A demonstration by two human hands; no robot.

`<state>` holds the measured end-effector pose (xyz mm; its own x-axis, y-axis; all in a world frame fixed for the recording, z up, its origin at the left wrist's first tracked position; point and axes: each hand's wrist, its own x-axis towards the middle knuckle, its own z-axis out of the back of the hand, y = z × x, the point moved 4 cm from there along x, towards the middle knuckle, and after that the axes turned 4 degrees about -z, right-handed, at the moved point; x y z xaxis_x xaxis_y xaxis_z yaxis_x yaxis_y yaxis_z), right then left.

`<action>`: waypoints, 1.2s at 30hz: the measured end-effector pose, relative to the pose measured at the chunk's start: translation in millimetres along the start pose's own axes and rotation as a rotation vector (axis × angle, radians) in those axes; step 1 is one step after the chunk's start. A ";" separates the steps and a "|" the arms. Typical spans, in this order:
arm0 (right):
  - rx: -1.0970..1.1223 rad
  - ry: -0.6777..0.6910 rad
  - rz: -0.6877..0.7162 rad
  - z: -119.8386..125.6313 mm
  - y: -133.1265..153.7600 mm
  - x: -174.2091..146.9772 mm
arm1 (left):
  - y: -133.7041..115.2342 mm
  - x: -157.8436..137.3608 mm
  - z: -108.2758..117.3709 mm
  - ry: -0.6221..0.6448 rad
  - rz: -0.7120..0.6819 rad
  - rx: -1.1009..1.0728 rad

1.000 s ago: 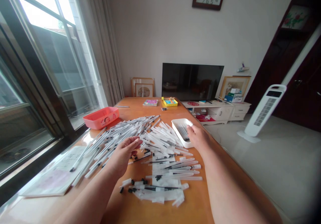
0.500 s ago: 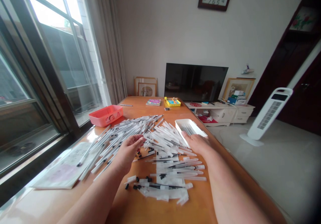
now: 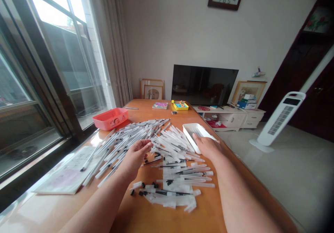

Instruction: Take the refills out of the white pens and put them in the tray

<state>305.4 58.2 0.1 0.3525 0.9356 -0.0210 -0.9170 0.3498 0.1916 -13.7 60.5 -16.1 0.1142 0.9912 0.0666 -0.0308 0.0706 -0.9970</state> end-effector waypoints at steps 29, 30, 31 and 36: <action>0.190 -0.134 -0.193 -5.2 -33.8 16.2 | -3.5 -1.0 1.3 -0.032 -0.018 -0.018; 0.189 -0.130 -0.189 -5.3 -33.7 16.2 | -3.8 -1.3 1.3 -0.029 -0.017 -0.015; 0.188 -0.131 -0.190 -5.1 -33.8 16.2 | -3.9 -1.5 1.4 -0.027 -0.016 -0.012; 0.144 -0.177 -0.241 0.0 -36.3 16.4 | -2.8 -1.4 1.0 -0.021 -0.015 -0.003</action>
<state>344.5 60.8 -7.2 0.5947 0.7994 0.0856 -0.7718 0.5378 0.3393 -14.8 59.0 -13.3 0.0935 0.9922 0.0825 -0.0263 0.0853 -0.9960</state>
